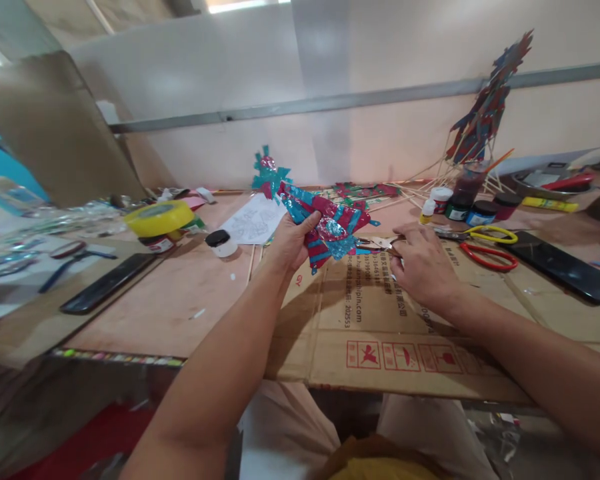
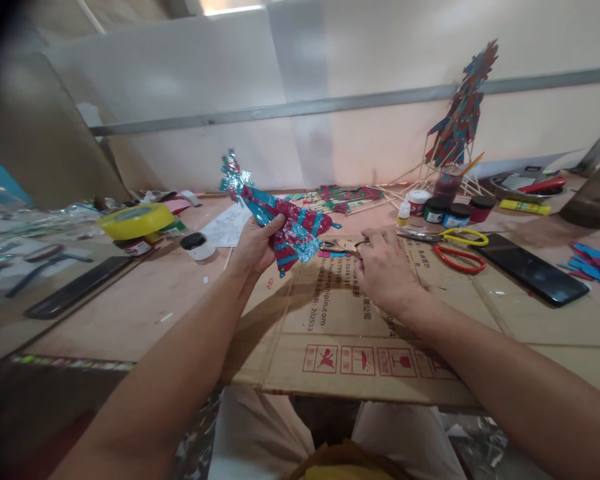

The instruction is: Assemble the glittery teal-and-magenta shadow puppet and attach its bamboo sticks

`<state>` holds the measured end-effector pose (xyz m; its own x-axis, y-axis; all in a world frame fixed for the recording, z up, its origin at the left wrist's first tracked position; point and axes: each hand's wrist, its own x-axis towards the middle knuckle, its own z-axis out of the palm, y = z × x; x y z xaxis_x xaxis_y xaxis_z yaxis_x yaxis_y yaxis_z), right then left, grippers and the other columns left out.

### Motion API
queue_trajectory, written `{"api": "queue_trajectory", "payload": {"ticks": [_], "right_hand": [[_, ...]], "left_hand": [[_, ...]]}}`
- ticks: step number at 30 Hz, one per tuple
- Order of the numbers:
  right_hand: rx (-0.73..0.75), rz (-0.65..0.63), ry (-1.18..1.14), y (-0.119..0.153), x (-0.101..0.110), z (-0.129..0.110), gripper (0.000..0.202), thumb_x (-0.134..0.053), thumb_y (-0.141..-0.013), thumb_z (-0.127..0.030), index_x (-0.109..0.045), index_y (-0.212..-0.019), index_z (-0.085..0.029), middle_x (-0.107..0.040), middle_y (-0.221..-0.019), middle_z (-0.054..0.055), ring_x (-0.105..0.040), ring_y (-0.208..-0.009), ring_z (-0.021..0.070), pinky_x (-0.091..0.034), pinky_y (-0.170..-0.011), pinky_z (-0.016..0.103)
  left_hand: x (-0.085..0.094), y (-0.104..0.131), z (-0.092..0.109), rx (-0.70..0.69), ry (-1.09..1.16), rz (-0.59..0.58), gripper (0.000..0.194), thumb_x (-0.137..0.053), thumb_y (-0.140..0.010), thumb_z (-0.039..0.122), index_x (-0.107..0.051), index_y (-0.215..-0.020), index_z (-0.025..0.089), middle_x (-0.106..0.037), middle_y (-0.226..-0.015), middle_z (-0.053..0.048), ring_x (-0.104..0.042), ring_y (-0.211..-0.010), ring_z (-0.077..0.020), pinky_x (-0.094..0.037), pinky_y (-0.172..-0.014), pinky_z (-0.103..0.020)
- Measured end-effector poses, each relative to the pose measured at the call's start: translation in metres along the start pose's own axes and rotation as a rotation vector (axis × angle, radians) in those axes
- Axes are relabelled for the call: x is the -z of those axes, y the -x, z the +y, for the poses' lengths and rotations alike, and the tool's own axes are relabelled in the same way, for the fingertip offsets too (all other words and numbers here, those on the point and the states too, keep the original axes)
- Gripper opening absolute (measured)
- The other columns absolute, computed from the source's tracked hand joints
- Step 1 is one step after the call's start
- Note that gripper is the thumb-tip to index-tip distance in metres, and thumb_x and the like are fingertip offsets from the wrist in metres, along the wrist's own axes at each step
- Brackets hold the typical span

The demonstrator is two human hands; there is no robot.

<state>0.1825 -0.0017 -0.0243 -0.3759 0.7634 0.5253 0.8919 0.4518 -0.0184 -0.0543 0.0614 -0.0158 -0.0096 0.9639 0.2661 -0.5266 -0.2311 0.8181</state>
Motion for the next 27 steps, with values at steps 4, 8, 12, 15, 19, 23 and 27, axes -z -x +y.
{"api": "queue_trajectory", "payload": {"ticks": [4, 8, 12, 15, 19, 23, 27], "right_hand": [[-0.013, -0.006, -0.016, 0.0, -0.002, 0.002, 0.023, -0.051, -0.083, -0.017, -0.073, -0.09, -0.012, -0.061, -0.12, 0.018, -0.046, -0.117, 0.0323, -0.04, -0.1, 0.048], [-0.01, -0.031, 0.0, 0.0, -0.001, 0.001, 0.022, -0.052, -0.083, -0.017, -0.072, -0.089, -0.011, -0.06, -0.122, 0.018, -0.045, -0.119, 0.0328, -0.038, -0.102, 0.047], [-0.017, -0.033, 0.062, 0.001, 0.005, -0.003, 0.023, -0.054, -0.084, -0.019, -0.072, -0.095, -0.01, -0.056, -0.128, 0.019, -0.044, -0.117, 0.0352, -0.038, -0.101, 0.049], [0.012, -0.022, 0.085, 0.001, 0.009, -0.006, 0.023, -0.054, -0.085, -0.02, -0.071, -0.097, -0.011, -0.055, -0.129, 0.018, -0.043, -0.117, 0.0361, -0.037, -0.1, 0.051], [0.044, -0.034, 0.043, 0.001, 0.01, -0.007, 0.019, -0.054, -0.085, -0.019, -0.071, -0.092, -0.012, -0.059, -0.119, 0.017, -0.044, -0.116, 0.0337, -0.039, -0.099, 0.048], [0.026, -0.036, -0.022, 0.002, 0.006, -0.006, 0.016, -0.056, -0.083, -0.018, -0.072, -0.087, -0.015, -0.061, -0.114, 0.016, -0.045, -0.114, 0.0323, -0.042, -0.096, 0.045], [0.022, -0.044, -0.06, 0.003, 0.001, -0.006, 0.016, -0.057, -0.082, -0.018, -0.072, -0.085, -0.015, -0.061, -0.113, 0.015, -0.046, -0.112, 0.0314, -0.042, -0.096, 0.045]], "left_hand": [[-0.001, 0.001, 0.0, -0.013, -0.017, 0.02, 0.034, -0.09, -0.055, 0.026, -0.068, -0.081, 0.02, -0.076, -0.083, -0.001, -0.072, -0.074, -0.0195, -0.062, -0.075, -0.036], [-0.003, 0.001, 0.001, -0.021, -0.033, 0.019, 0.036, -0.091, -0.051, 0.028, -0.068, -0.077, 0.019, -0.075, -0.08, -0.001, -0.071, -0.072, -0.0193, -0.062, -0.072, -0.035], [-0.003, 0.001, 0.002, -0.064, -0.034, 0.026, 0.034, -0.091, -0.052, 0.027, -0.068, -0.076, 0.019, -0.075, -0.078, 0.0, -0.07, -0.069, -0.0173, -0.062, -0.072, -0.033], [-0.003, 0.002, 0.002, -0.092, -0.033, 0.053, 0.035, -0.091, -0.052, 0.03, -0.067, -0.075, 0.019, -0.074, -0.077, 0.0, -0.07, -0.069, -0.0167, -0.061, -0.073, -0.033], [-0.002, 0.001, 0.001, -0.107, -0.033, 0.072, 0.037, -0.092, -0.051, 0.03, -0.066, -0.075, 0.019, -0.074, -0.077, 0.001, -0.07, -0.069, -0.0166, -0.061, -0.074, -0.033], [0.0, 0.0, 0.001, -0.135, -0.032, 0.064, 0.035, -0.091, -0.053, 0.028, -0.065, -0.075, 0.02, -0.073, -0.077, 0.002, -0.07, -0.07, -0.0162, -0.06, -0.074, -0.034], [-0.001, 0.002, 0.001, -0.133, -0.034, 0.042, 0.034, -0.09, -0.054, 0.029, -0.065, -0.075, 0.02, -0.072, -0.076, 0.002, -0.069, -0.07, -0.0163, -0.06, -0.073, -0.033]]}}
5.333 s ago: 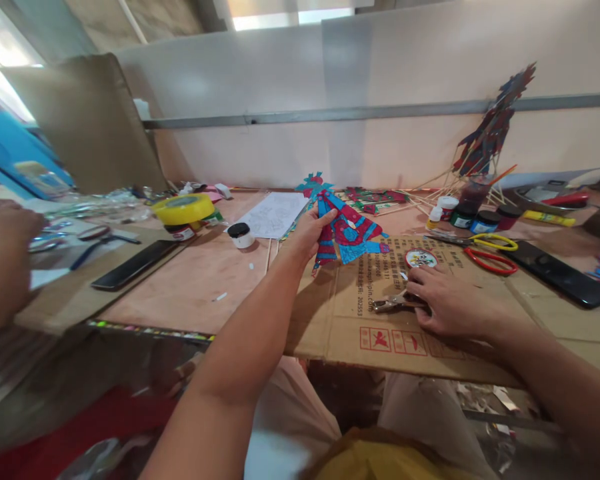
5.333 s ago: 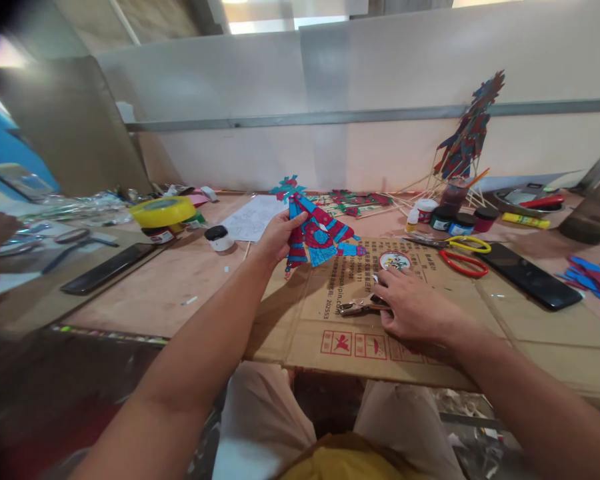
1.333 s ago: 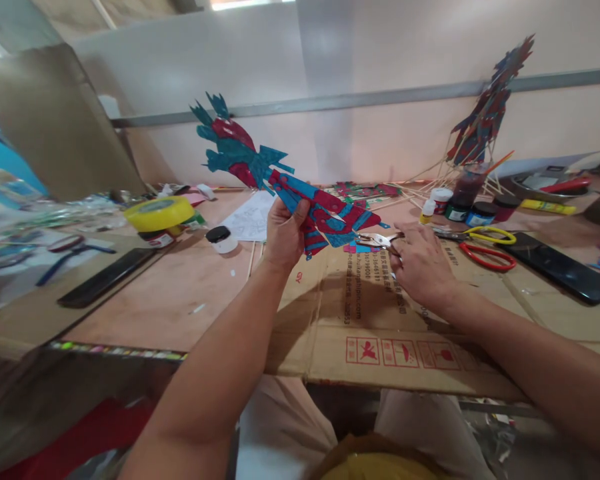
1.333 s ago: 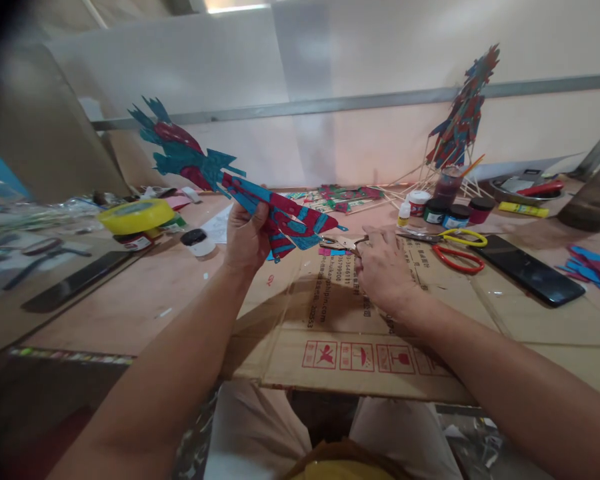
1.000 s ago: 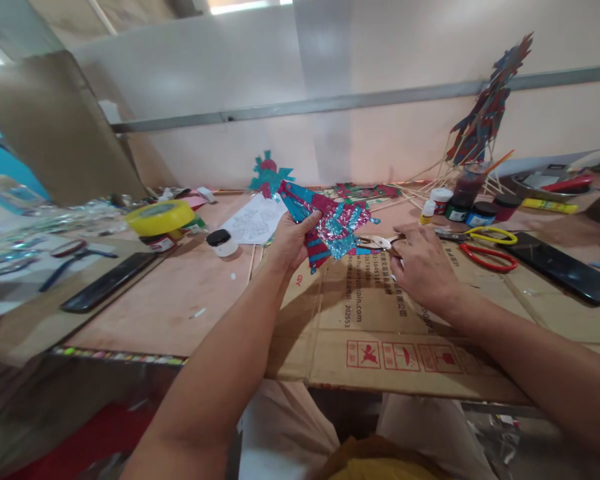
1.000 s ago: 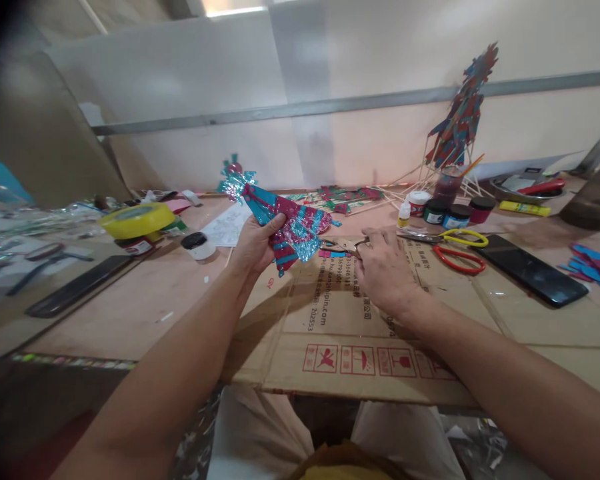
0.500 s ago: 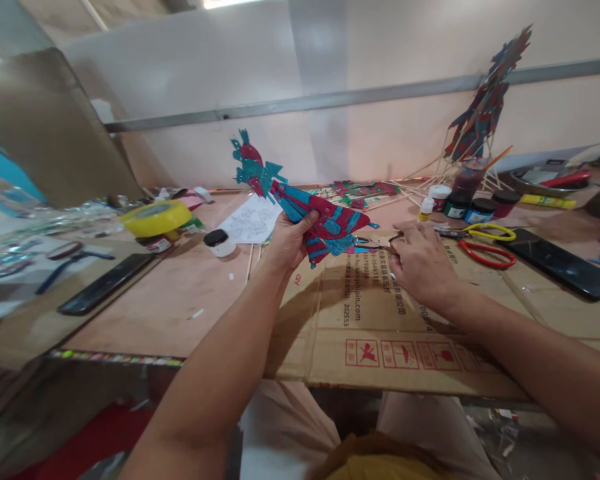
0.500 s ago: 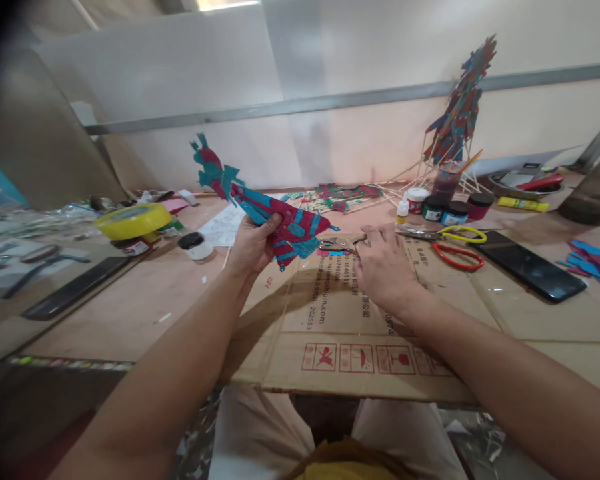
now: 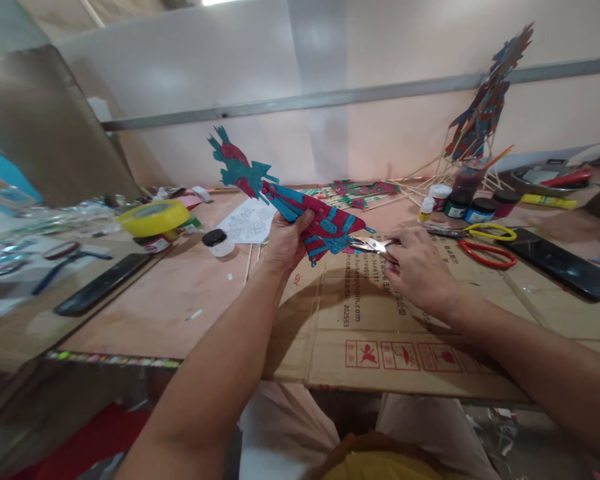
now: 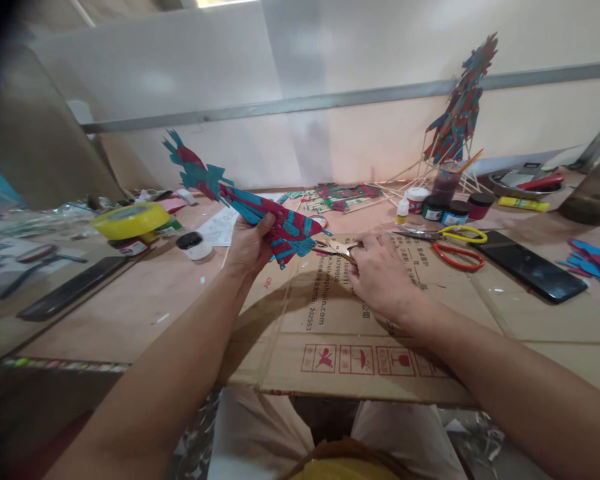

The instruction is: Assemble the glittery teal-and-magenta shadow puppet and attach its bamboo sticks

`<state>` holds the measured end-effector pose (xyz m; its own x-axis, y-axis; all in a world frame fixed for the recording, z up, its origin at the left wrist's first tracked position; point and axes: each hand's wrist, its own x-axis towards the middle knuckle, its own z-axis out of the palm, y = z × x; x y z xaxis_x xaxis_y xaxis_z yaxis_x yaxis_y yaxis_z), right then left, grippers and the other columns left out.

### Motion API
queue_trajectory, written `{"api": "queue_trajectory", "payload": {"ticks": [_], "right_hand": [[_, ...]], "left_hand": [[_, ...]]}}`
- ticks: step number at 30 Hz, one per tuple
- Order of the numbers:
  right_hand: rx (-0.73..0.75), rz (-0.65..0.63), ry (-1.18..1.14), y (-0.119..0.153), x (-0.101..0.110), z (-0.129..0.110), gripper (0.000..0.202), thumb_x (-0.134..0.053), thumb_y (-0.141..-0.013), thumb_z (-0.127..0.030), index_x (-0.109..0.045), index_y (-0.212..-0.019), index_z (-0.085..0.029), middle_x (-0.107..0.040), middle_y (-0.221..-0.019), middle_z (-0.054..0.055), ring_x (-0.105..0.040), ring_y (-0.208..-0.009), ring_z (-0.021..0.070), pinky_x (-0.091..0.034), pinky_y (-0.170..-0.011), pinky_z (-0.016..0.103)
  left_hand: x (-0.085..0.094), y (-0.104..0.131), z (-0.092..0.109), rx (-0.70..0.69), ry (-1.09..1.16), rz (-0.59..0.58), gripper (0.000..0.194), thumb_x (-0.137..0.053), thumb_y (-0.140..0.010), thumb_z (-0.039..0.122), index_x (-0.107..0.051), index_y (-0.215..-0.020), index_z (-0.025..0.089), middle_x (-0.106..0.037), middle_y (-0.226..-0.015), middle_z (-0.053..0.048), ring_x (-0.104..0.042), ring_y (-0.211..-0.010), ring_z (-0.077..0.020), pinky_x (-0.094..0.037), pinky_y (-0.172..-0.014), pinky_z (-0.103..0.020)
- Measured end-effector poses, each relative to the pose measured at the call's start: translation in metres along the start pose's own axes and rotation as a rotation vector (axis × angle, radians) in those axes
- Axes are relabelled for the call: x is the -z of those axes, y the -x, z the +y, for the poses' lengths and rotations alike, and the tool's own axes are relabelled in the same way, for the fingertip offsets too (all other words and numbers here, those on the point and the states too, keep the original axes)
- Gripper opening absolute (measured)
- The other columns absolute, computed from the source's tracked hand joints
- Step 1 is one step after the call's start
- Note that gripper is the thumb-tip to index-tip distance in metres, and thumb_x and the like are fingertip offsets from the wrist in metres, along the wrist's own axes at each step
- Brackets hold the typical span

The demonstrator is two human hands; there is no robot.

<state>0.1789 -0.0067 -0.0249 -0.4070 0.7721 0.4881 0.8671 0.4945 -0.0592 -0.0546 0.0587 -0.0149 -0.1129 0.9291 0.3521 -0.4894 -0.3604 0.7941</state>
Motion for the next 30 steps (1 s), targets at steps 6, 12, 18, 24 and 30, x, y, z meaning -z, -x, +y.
{"api": "queue_trajectory", "payload": {"ticks": [6, 12, 18, 24, 30], "right_hand": [[0.007, -0.004, 0.004, 0.0, 0.002, -0.003, 0.017, -0.056, -0.082, -0.018, -0.071, -0.088, -0.015, -0.061, -0.113, 0.015, -0.047, -0.111, 0.0306, -0.04, -0.1, 0.045], [0.014, 0.02, 0.013, 0.0, 0.007, -0.006, 0.018, -0.055, -0.083, -0.017, -0.07, -0.091, -0.013, -0.06, -0.111, 0.016, -0.045, -0.112, 0.0313, -0.038, -0.1, 0.044], [0.012, 0.058, 0.03, 0.001, 0.006, -0.008, 0.015, -0.054, -0.083, -0.017, -0.065, -0.093, -0.013, -0.058, -0.105, 0.016, -0.046, -0.106, 0.0314, -0.041, -0.092, 0.043], [0.062, 0.178, 0.038, 0.002, 0.01, -0.01, 0.019, -0.057, -0.09, -0.032, -0.061, -0.087, -0.014, -0.056, -0.098, 0.016, -0.045, -0.097, 0.0301, -0.041, -0.085, 0.042], [0.159, 0.357, 0.089, 0.002, 0.014, -0.011, 0.023, -0.057, -0.092, -0.035, -0.058, -0.08, -0.016, -0.057, -0.101, 0.016, -0.046, -0.095, 0.0279, -0.039, -0.084, 0.042]], "left_hand": [[-0.003, 0.002, 0.002, -0.017, -0.03, 0.002, 0.033, -0.091, -0.052, 0.032, -0.066, -0.07, 0.021, -0.073, -0.074, 0.001, -0.068, -0.066, -0.0157, -0.06, -0.063, -0.028], [-0.005, 0.001, 0.003, -0.024, -0.007, 0.016, 0.033, -0.091, -0.051, 0.029, -0.066, -0.07, 0.02, -0.072, -0.072, 0.002, -0.067, -0.064, -0.0145, -0.057, -0.056, -0.024], [-0.004, 0.001, 0.004, -0.041, 0.01, 0.019, 0.035, -0.091, -0.052, 0.028, -0.065, -0.072, 0.019, -0.071, -0.07, 0.002, -0.067, -0.064, -0.0142, -0.056, -0.057, -0.023], [0.0, 0.004, 0.011, -0.014, 0.029, -0.089, 0.036, -0.091, -0.054, 0.031, -0.063, -0.074, 0.02, -0.068, -0.07, 0.003, -0.064, -0.063, -0.0129, -0.055, -0.059, -0.025], [0.006, 0.002, 0.018, -0.079, 0.147, -0.256, 0.031, -0.091, -0.053, 0.027, -0.065, -0.068, 0.024, -0.065, -0.064, 0.005, -0.063, -0.065, -0.0139, -0.051, -0.06, -0.028]]}}
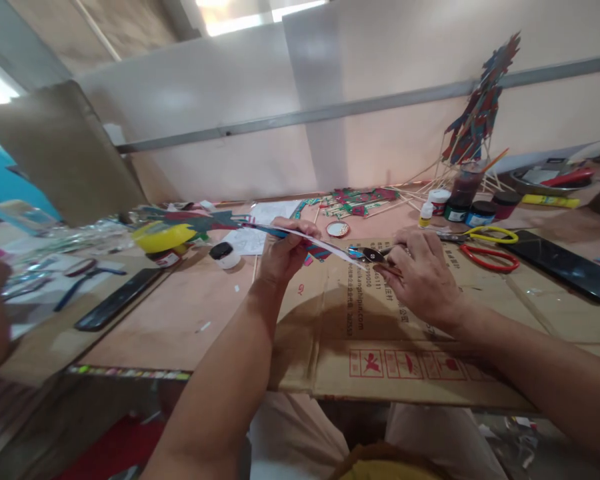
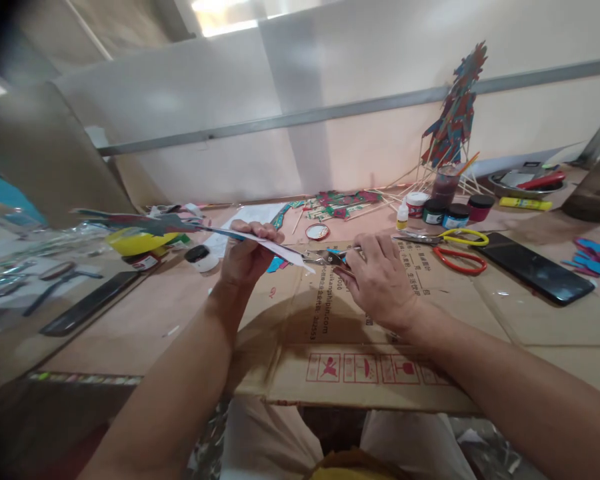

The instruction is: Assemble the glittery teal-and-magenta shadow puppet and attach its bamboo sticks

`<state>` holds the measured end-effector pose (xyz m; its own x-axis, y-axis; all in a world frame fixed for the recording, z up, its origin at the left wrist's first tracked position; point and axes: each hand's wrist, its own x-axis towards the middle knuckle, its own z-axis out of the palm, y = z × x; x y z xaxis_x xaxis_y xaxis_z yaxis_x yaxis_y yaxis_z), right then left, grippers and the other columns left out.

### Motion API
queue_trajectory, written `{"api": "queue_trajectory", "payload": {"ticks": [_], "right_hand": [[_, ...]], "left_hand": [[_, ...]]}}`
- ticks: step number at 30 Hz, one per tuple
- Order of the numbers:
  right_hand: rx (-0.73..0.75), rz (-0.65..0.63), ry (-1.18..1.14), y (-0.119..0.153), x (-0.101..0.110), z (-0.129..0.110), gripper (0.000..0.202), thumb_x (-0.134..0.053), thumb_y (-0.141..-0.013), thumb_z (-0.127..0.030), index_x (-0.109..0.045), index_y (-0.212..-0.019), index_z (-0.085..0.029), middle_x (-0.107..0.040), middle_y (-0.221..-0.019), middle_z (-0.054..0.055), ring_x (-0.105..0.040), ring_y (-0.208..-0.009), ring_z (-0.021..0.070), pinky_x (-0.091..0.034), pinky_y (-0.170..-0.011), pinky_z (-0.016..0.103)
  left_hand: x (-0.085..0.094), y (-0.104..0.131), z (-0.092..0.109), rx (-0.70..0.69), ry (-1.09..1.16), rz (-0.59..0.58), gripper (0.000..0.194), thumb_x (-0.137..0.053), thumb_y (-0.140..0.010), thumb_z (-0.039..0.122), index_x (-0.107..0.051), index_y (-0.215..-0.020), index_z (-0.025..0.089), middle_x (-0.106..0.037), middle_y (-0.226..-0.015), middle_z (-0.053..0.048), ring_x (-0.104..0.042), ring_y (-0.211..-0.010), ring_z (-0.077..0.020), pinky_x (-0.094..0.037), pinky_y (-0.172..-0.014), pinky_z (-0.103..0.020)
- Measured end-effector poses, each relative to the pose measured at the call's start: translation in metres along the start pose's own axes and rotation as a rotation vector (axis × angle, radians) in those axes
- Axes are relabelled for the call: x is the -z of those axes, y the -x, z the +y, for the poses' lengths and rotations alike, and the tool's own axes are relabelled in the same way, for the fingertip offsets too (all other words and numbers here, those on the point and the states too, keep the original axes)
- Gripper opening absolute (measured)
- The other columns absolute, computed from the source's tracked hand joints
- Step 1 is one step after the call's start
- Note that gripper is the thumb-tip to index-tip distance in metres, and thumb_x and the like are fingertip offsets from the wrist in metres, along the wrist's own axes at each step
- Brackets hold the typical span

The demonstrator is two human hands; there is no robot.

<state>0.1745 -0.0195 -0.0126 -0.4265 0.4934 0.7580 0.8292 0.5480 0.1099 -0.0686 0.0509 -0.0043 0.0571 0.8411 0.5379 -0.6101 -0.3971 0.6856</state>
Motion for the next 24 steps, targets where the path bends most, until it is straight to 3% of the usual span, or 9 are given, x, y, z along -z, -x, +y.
{"api": "queue_trajectory", "payload": {"ticks": [13, 19, 24], "right_hand": [[0.055, 0.135, 0.046, 0.0, 0.009, 0.0, 0.019, -0.063, -0.09, -0.032, -0.054, -0.081, -0.018, -0.062, -0.102, 0.012, -0.051, -0.096, 0.0254, -0.036, -0.081, 0.04], [0.071, 0.137, 0.023, 0.0, 0.009, 0.002, 0.02, -0.064, -0.089, -0.033, -0.053, -0.08, -0.018, -0.062, -0.101, 0.013, -0.052, -0.097, 0.0259, -0.037, -0.08, 0.04], [0.1, 0.119, -0.033, -0.003, 0.01, 0.006, 0.021, -0.059, -0.092, -0.031, -0.05, -0.077, -0.019, -0.061, -0.093, 0.013, -0.053, -0.091, 0.0247, -0.038, -0.077, 0.039]], "left_hand": [[0.006, 0.0, 0.016, 0.02, -0.055, -0.097, 0.054, -0.088, -0.05, 0.052, -0.045, -0.036, 0.021, -0.043, -0.035, 0.003, -0.059, -0.055, -0.0176, -0.048, -0.055, -0.029], [0.004, -0.002, 0.017, 0.016, -0.022, -0.168, 0.048, -0.088, -0.053, 0.049, -0.05, -0.036, 0.023, -0.044, -0.035, 0.003, -0.06, -0.054, -0.0166, -0.047, -0.055, -0.029], [0.007, 0.0, 0.016, 0.048, -0.059, -0.118, 0.044, -0.088, -0.052, 0.048, -0.054, -0.04, 0.023, -0.053, -0.041, 0.002, -0.062, -0.059, -0.0184, -0.049, -0.057, -0.031]]}}
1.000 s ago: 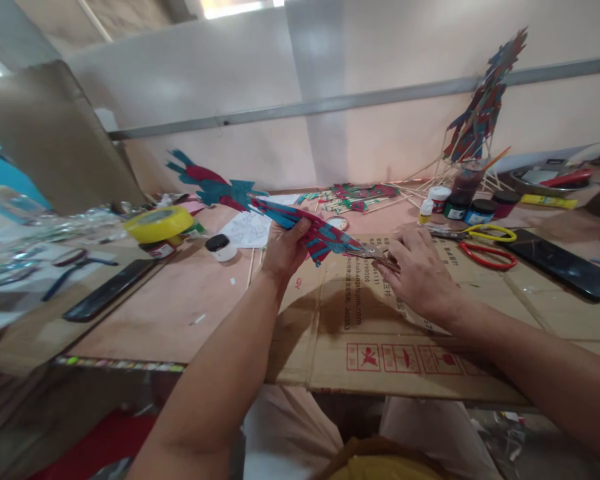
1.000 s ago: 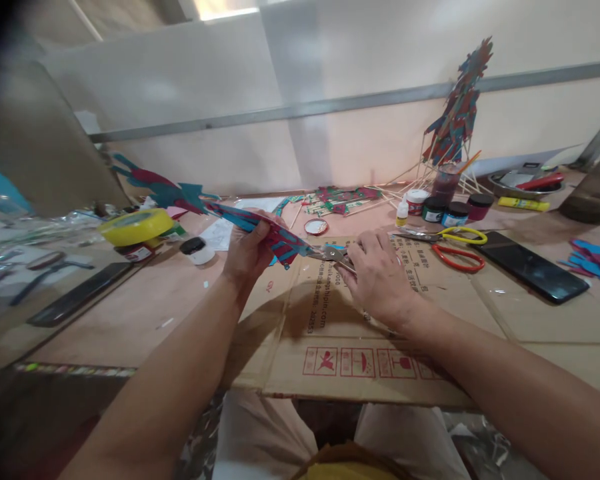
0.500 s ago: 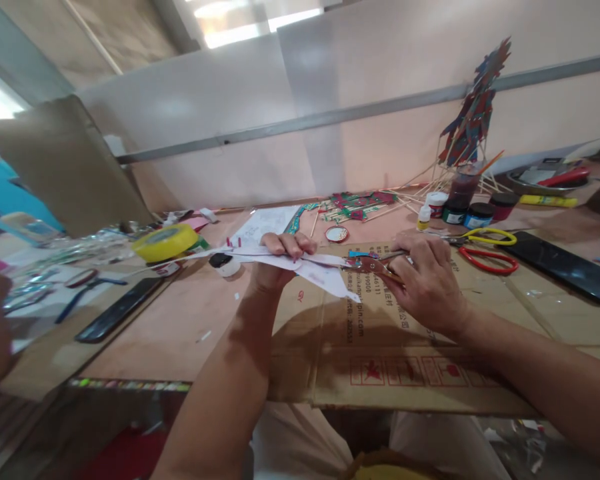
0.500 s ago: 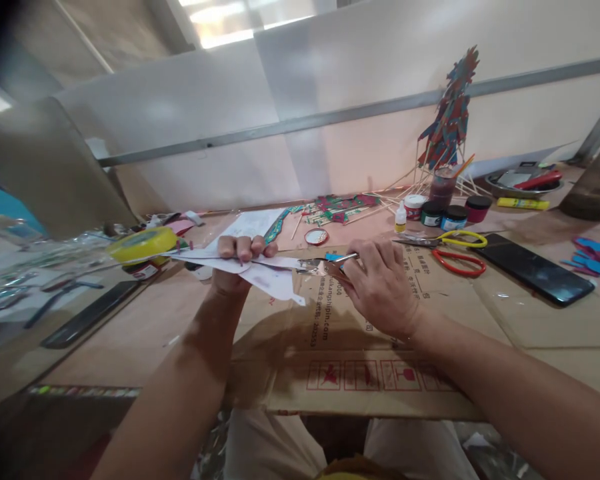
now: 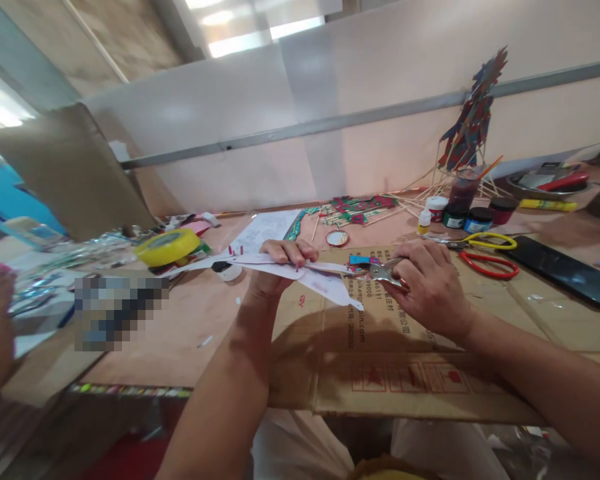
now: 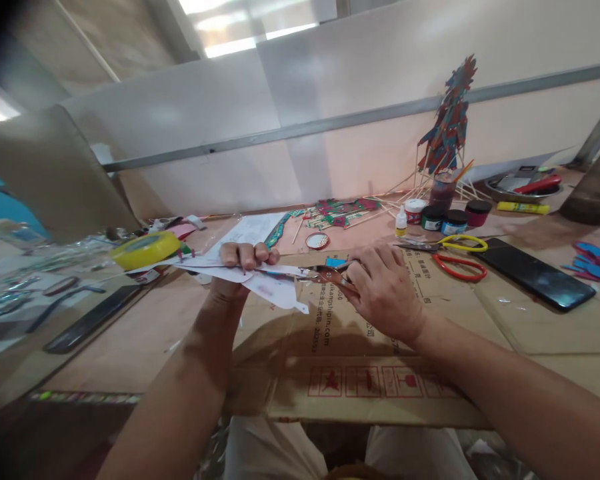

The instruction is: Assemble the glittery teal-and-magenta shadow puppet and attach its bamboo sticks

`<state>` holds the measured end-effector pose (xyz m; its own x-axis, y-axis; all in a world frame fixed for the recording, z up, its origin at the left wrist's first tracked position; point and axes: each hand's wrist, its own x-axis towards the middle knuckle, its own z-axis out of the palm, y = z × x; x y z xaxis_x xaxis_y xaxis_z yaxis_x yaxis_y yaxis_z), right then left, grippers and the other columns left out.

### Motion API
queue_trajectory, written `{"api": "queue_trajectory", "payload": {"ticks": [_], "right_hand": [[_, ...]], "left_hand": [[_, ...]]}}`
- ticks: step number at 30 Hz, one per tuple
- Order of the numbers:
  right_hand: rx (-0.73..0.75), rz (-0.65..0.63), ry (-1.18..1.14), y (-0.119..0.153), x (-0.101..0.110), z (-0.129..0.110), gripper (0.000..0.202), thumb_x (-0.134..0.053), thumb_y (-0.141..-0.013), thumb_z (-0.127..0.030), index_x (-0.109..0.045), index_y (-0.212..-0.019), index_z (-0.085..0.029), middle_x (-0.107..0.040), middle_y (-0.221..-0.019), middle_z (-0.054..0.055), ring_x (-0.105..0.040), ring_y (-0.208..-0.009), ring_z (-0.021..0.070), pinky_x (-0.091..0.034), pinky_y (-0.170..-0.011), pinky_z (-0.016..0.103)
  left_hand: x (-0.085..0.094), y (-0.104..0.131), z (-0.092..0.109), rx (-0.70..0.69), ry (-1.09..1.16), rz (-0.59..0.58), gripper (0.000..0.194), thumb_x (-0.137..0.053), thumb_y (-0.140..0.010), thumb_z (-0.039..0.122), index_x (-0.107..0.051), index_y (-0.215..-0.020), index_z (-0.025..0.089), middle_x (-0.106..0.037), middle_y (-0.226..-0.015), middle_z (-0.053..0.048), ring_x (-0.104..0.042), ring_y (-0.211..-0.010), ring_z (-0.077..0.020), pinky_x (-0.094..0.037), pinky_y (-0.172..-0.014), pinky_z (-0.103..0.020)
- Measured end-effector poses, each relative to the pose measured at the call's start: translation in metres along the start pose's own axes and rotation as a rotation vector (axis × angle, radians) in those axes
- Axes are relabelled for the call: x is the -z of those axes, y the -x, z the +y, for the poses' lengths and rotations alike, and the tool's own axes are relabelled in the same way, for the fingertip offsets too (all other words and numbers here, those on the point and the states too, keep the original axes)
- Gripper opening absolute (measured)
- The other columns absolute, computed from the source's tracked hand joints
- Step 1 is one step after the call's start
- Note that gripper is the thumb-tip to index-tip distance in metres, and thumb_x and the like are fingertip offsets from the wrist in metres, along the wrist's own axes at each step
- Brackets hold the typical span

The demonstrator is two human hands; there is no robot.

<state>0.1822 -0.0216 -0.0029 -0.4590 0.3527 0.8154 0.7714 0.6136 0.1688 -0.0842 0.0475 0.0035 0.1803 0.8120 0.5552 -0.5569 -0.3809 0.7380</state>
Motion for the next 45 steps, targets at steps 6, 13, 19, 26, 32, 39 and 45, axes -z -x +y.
{"api": "queue_trajectory", "payload": {"ticks": [6, 13, 19, 26, 32, 39, 45], "right_hand": [[0.014, -0.022, -0.023, 0.0, -0.001, 0.004, 0.019, -0.058, -0.09, -0.029, -0.049, -0.077, -0.02, -0.062, -0.089, 0.012, -0.053, -0.088, 0.0252, -0.039, -0.075, 0.038], [0.005, -0.031, -0.006, -0.002, 0.002, 0.002, 0.019, -0.053, -0.093, -0.027, -0.05, -0.074, -0.021, -0.063, -0.089, 0.011, -0.052, -0.086, 0.0239, -0.037, -0.074, 0.037], [0.031, 0.015, 0.062, 0.001, 0.003, -0.001, 0.015, -0.058, -0.091, -0.029, -0.053, -0.079, -0.02, -0.063, -0.093, 0.01, -0.052, -0.091, 0.0253, -0.036, -0.076, 0.039], [0.04, 0.037, 0.099, 0.004, 0.001, -0.001, 0.016, -0.065, -0.086, -0.027, -0.052, -0.08, -0.02, -0.063, -0.1, 0.011, -0.052, -0.094, 0.026, -0.035, -0.078, 0.04], [0.028, 0.057, 0.087, 0.005, 0.0, 0.0, 0.015, -0.064, -0.087, -0.029, -0.052, -0.083, -0.021, -0.064, -0.102, 0.01, -0.052, -0.097, 0.0257, -0.035, -0.079, 0.04], [0.03, 0.029, 0.08, 0.002, 0.004, -0.001, 0.013, -0.061, -0.089, -0.026, -0.053, -0.081, -0.021, -0.064, -0.096, 0.01, -0.053, -0.091, 0.0241, -0.036, -0.078, 0.039], [0.002, 0.048, 0.051, 0.004, 0.003, -0.003, 0.013, -0.062, -0.088, -0.027, -0.054, -0.08, -0.02, -0.063, -0.103, 0.01, -0.053, -0.1, 0.0261, -0.036, -0.083, 0.042]], "left_hand": [[0.004, -0.001, -0.001, -0.016, 0.019, -0.089, 0.037, -0.088, -0.055, 0.044, -0.059, -0.045, 0.023, -0.06, -0.046, 0.002, -0.064, -0.061, -0.0186, -0.052, -0.06, -0.032], [0.005, -0.001, -0.002, -0.009, -0.054, -0.032, 0.046, -0.087, -0.052, 0.051, -0.053, -0.039, 0.023, -0.055, -0.04, 0.002, -0.062, -0.057, -0.0185, -0.051, -0.062, -0.034], [0.008, -0.003, 0.001, -0.001, -0.065, -0.025, 0.07, -0.08, -0.043, 0.071, -0.034, -0.028, 0.02, -0.039, -0.029, 0.001, -0.061, -0.05, -0.0212, -0.051, -0.061, -0.038], [0.024, -0.005, 0.0, 0.026, -0.148, -0.1, 0.064, -0.076, -0.044, 0.074, -0.04, -0.03, 0.023, -0.039, -0.029, -0.001, -0.061, -0.056, -0.0239, -0.05, -0.064, -0.041], [0.023, -0.007, 0.002, -0.023, -0.096, -0.179, 0.068, -0.069, -0.039, 0.084, -0.042, -0.03, 0.023, -0.043, -0.031, -0.003, -0.062, -0.055, -0.0247, -0.05, -0.061, -0.04], [0.019, -0.006, 0.003, 0.009, -0.145, -0.103, 0.072, -0.07, -0.034, 0.085, -0.035, -0.026, 0.022, -0.042, -0.028, -0.002, -0.063, -0.052, -0.0234, -0.052, -0.06, -0.038], [0.013, -0.006, 0.007, 0.022, -0.174, -0.047, 0.073, -0.076, -0.034, 0.079, -0.032, -0.026, 0.021, -0.043, -0.028, -0.001, -0.064, -0.051, -0.023, -0.055, -0.06, -0.038]]}}
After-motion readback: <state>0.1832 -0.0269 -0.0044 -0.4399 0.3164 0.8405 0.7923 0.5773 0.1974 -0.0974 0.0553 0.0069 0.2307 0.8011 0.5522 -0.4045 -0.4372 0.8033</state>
